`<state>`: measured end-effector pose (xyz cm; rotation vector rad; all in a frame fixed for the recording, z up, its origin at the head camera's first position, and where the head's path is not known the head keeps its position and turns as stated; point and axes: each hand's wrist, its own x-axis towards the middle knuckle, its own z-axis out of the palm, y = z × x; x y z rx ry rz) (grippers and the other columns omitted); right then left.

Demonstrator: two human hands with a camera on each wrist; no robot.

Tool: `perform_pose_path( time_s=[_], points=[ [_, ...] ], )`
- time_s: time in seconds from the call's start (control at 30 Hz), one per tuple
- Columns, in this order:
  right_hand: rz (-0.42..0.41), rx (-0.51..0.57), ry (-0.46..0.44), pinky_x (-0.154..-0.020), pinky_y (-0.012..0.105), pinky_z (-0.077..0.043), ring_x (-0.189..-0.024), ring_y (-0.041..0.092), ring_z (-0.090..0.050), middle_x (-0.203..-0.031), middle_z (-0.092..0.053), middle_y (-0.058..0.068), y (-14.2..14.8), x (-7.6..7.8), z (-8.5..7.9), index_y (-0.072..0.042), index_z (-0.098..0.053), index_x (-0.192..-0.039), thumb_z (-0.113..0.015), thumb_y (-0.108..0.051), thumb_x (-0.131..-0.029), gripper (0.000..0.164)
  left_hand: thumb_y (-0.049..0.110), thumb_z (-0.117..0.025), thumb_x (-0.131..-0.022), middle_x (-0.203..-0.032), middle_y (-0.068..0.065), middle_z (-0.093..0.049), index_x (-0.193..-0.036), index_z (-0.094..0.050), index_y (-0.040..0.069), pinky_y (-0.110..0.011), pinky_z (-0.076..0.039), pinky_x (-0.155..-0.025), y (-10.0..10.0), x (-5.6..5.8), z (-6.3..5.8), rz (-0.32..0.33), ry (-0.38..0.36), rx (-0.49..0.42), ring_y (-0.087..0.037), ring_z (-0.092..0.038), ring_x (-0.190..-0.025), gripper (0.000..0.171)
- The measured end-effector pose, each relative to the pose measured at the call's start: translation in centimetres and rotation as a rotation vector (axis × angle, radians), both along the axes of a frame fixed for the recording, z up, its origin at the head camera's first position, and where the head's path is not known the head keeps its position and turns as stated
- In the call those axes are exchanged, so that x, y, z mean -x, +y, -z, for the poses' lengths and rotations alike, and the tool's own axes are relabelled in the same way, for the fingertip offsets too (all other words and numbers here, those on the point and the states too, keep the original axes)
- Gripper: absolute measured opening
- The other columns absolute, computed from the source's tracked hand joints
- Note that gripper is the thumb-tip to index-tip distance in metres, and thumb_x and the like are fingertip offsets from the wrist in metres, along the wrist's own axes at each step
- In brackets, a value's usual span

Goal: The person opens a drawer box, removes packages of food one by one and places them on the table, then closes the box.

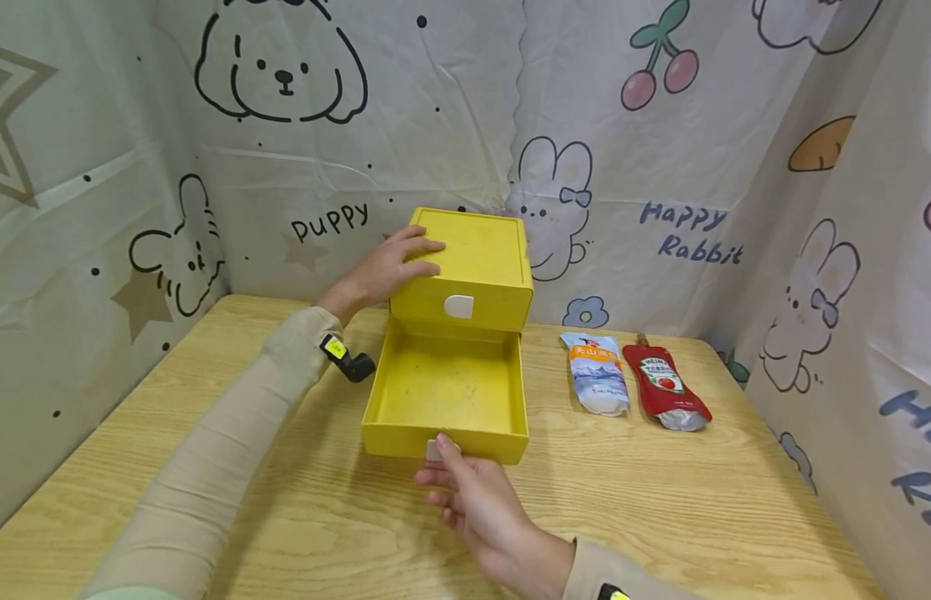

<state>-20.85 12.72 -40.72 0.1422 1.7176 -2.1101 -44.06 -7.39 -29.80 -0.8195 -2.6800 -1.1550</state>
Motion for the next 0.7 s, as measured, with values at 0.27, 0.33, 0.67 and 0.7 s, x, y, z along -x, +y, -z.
perform_pose_path(
  time_s=[0.27, 0.33, 0.67, 0.7],
  points=[
    [0.011, -0.018, 0.01, -0.063, 0.019, -0.042, -0.072, 0.005, -0.053, -0.103, -0.07, 0.004, 0.1, 0.5, -0.7, 0.007, -0.059, -0.129, -0.064, -0.057, -0.098, 0.071, 0.044, -0.057, -0.104, -0.17, -0.011, -0.02, -0.15, -0.057, 0.016, -0.051, -0.02, -0.121, 0.0, 0.1, -0.1, 0.004, 0.01, 0.011, -0.032, -0.02, -0.154, 0.054],
    [0.013, -0.02, 0.012, -0.063, 0.019, -0.042, -0.072, 0.005, -0.053, -0.103, -0.071, 0.004, 0.0, 0.6, -0.8, 0.007, -0.059, -0.129, -0.064, -0.057, -0.098, 0.071, 0.044, -0.057, -0.104, -0.169, -0.011, -0.02, -0.15, -0.057, 0.016, -0.051, -0.021, -0.121, 0.0, 0.1, 0.0, 0.004, 0.01, 0.007, -0.033, -0.02, -0.153, 0.054],
    [0.032, -0.015, 0.026, -0.062, 0.018, -0.042, -0.072, 0.005, -0.053, -0.102, -0.07, 0.004, 0.0, 1.1, -0.8, 0.007, -0.06, -0.127, -0.065, -0.056, -0.097, 0.071, 0.043, -0.057, -0.104, -0.17, -0.012, -0.019, -0.15, -0.057, 0.016, -0.052, -0.021, -0.121, 0.0, 0.0, 0.2, 0.01, 0.008, -0.006, -0.033, -0.019, -0.154, 0.054],
    [0.036, -0.015, 0.026, -0.061, 0.018, -0.042, -0.072, 0.005, -0.053, -0.101, -0.071, 0.004, 0.0, 1.1, -0.8, 0.007, -0.06, -0.127, -0.066, -0.056, -0.097, 0.07, 0.043, -0.057, -0.104, -0.17, -0.012, -0.019, -0.15, -0.057, 0.016, -0.052, -0.021, -0.121, 0.1, 0.0, 0.2, 0.011, 0.009, -0.006, -0.033, -0.019, -0.154, 0.054]
  ],
)
